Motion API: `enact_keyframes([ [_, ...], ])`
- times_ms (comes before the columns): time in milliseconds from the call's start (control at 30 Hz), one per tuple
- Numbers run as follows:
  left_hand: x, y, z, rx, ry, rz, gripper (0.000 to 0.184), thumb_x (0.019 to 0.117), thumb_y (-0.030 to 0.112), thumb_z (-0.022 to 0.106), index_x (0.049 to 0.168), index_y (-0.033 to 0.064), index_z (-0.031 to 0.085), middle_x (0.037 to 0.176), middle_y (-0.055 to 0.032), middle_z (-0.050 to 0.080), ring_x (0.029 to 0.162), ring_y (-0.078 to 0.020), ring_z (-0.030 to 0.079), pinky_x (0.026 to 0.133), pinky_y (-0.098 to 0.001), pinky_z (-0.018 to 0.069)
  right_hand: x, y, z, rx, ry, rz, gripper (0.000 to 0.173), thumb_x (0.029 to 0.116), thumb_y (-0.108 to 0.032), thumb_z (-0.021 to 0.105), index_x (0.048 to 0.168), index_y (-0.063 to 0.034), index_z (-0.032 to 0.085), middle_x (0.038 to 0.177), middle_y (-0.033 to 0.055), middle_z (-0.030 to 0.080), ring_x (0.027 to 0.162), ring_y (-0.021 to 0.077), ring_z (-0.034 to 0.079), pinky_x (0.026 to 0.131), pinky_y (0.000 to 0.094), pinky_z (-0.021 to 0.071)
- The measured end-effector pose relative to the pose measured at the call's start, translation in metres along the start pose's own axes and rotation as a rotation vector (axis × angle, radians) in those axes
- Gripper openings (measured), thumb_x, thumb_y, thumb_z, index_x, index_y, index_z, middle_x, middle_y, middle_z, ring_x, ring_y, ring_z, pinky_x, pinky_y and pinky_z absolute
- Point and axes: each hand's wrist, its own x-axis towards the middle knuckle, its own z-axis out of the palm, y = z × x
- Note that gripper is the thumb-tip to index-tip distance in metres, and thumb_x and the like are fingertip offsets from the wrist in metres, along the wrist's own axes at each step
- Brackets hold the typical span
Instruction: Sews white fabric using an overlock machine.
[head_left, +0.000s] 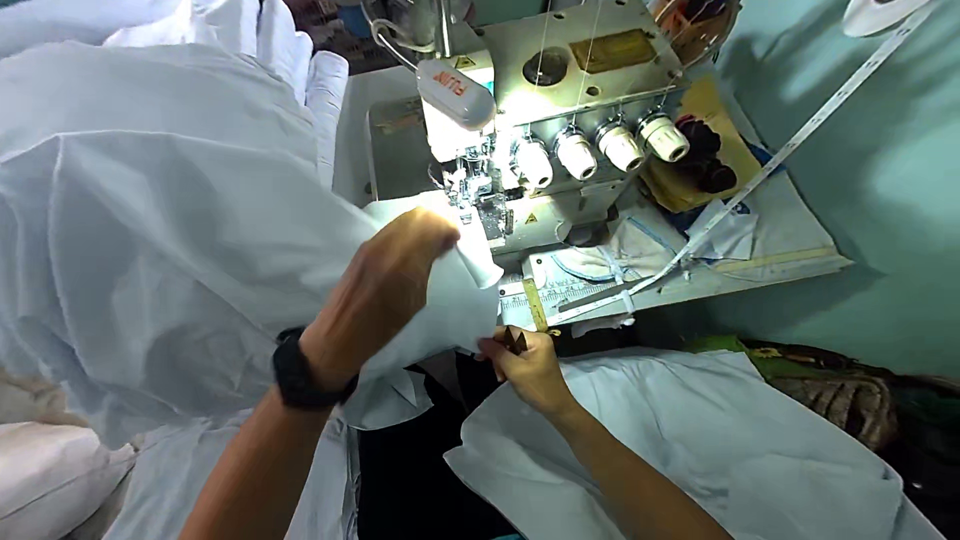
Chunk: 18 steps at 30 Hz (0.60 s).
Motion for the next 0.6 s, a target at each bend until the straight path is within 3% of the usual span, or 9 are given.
enact_keyframes([
  [100,-0.013,0.018,-0.015,0.135,0.003,0.205,0.013,0.1012,0.009,0.055,0.099,-0.0004,0.064,0.083,-0.0135,0.058,0.076,-0.0266,0.058,0.068,-0.0344,0.0479,0.005,0.001,-0.008,-0.151,0.047,-0.179,0.016,0.0957,-0.003,0.059,0.090,0.0075,0.069,0.076,-0.0014,0.066,0.067,-0.0099,0.055,0.065,0.0077,0.0452],
  [200,-0.013,0.000,-0.012,0.153,0.031,0.221,0.017,0.0975,0.007,0.054,0.092,0.0000,0.069,0.072,-0.0123,0.058,0.061,-0.0262,0.057,0.053,-0.0364,0.0425,0.024,0.010,-0.016,-0.330,0.175,-0.370,0.016,0.0924,-0.006,0.066,0.082,0.0057,0.071,0.080,0.0050,0.065,0.071,-0.0036,0.056,0.068,0.0096,0.0454],
  [267,-0.008,-0.017,-0.008,0.034,0.068,0.135,0.022,0.0999,0.009,0.053,0.094,-0.0022,0.071,0.074,-0.0127,0.060,0.063,-0.0212,0.058,0.056,-0.0316,0.0438,0.035,0.014,-0.020,-0.332,0.172,-0.364,0.019,0.0906,-0.008,0.071,0.076,0.0038,0.069,0.093,0.0091,0.064,0.078,0.0003,0.057,0.071,0.0117,0.0476],
  [333,0.000,-0.031,-0.001,-0.074,0.090,0.068,0.021,0.1012,0.008,0.055,0.097,-0.0051,0.071,0.086,-0.0169,0.068,0.079,-0.0181,0.065,0.073,-0.0267,0.0499,0.039,0.011,-0.023,-0.255,0.108,-0.222,0.015,0.0890,-0.007,0.073,0.078,0.0026,0.071,0.105,0.0088,0.068,0.084,-0.0009,0.061,0.074,0.0134,0.0503],
  [367,0.003,-0.037,0.004,-0.115,0.097,0.047,0.020,0.1013,0.007,0.056,0.097,-0.0062,0.071,0.090,-0.0179,0.069,0.085,-0.0156,0.066,0.080,-0.0234,0.0504,0.040,0.009,-0.025,-0.192,0.082,-0.145,0.011,0.0880,-0.004,0.073,0.079,0.0016,0.071,0.103,0.0059,0.070,0.080,-0.0038,0.061,0.071,0.0123,0.0509],
  [467,0.010,-0.048,0.014,-0.175,0.121,0.017,0.020,0.1000,0.005,0.057,0.093,-0.0090,0.069,0.086,-0.0167,0.069,0.082,-0.0058,0.062,0.079,-0.0144,0.0464,0.038,0.005,-0.026,-0.017,0.068,-0.028,0.007,0.0849,0.004,0.073,0.080,-0.0014,0.073,0.080,-0.0030,0.071,0.058,-0.0076,0.055,0.055,0.0102,0.0467],
  [600,0.016,-0.053,0.018,-0.250,0.140,-0.034,0.020,0.0999,0.007,0.059,0.094,-0.0096,0.067,0.086,-0.0113,0.068,0.078,0.0045,0.055,0.075,-0.0085,0.0426,0.034,0.008,-0.024,0.046,0.113,-0.064,0.012,0.0811,0.006,0.074,0.076,-0.0043,0.073,0.074,-0.0058,0.070,0.056,-0.0076,0.055,0.053,0.0102,0.0470],
])
